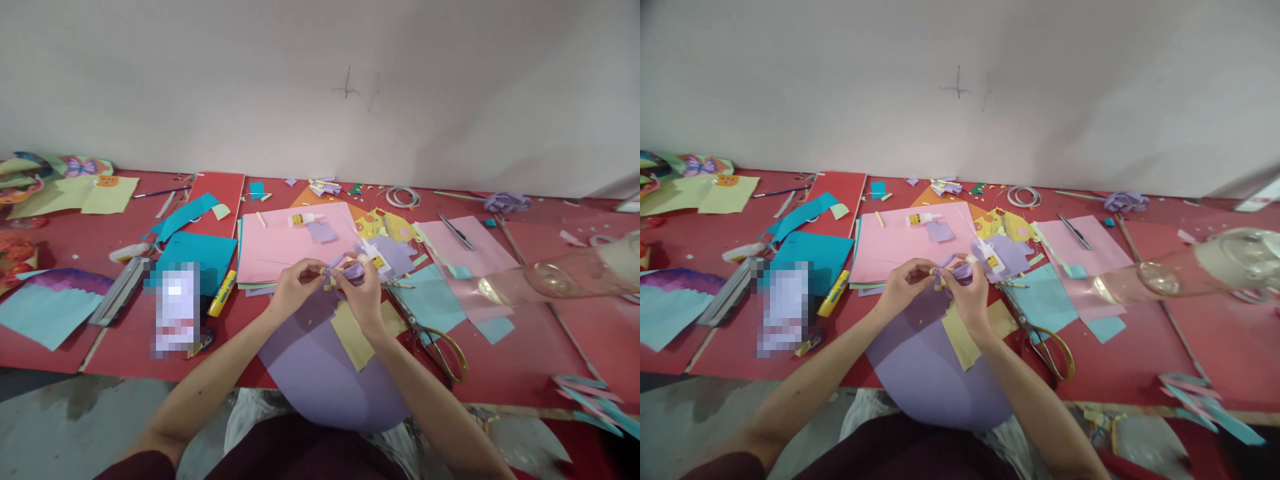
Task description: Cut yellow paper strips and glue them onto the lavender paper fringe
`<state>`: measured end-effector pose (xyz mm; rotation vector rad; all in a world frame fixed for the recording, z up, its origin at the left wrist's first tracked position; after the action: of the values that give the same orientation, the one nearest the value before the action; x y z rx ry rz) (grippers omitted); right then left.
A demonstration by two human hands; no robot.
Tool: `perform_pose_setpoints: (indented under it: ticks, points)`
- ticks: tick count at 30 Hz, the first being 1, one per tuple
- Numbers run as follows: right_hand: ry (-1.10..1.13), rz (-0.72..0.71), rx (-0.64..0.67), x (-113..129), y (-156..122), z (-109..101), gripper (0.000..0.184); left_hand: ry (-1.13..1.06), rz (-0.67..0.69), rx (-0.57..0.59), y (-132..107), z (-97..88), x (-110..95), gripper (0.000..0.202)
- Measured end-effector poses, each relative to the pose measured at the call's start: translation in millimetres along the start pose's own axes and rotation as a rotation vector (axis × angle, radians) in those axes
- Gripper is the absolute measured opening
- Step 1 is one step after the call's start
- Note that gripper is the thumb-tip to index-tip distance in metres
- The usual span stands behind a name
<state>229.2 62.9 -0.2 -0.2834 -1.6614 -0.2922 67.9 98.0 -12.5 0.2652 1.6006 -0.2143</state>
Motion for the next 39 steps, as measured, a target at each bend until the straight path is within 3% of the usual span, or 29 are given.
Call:
perform_pose_setpoints:
  ticks: [3, 6, 9, 12, 15, 19, 27, 39]
  points:
    - [-0.13, -0.183, -0.026, 11, 7, -9, 0.038, -0.005, -0.013, -0.03, 2, -4.8, 2, 0.03]
    - [-0.323, -0.393, -0.185, 24, 19, -36, 0.034, -0.003, -0.034, -0.039, 5, -10.5, 4, 0.034]
    - [-0.665, -0.417, -0.207, 19, 37, -51, 0.032, 0.001, -0.051, -0.039, 7, -13.6, 5, 0.036]
    - [-0.808, -0.265, -0.137, 1, 50, -60, 0.03, 0.004, -0.066, -0.041, 7, -14.4, 6, 0.036]
    - [-0.729, -0.228, -0.114, -4, 52, -62, 0.022, 0.011, -0.076, -0.051, 8, -15.5, 7, 0.036]
    - [-0.491, -0.225, -0.112, 2, 50, -60, 0.032, 0.031, -0.075, -0.065, 8, -17.8, 7, 0.034]
    - [-0.03, -0.192, 0.028, 3, 27, -29, 0.039, 0.06, -0.065, -0.064, 9, -17.5, 9, 0.026]
    - [-0.348, -0.455, 0.047, 33, -6, -14, 0.023, 0.08, -0.028, -0.046, 4, -12.2, 7, 0.021]
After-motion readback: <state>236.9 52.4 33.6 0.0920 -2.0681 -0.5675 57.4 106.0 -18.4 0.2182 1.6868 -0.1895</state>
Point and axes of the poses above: each hand's wrist, its own y-axis towards the middle knuckle, its own z-axis out of the palm, x = y × z, the point moved 8 cm from there along y, towards the middle knuckle, and after that the axes turned 2 degrees about y, right-handed, at the moved point
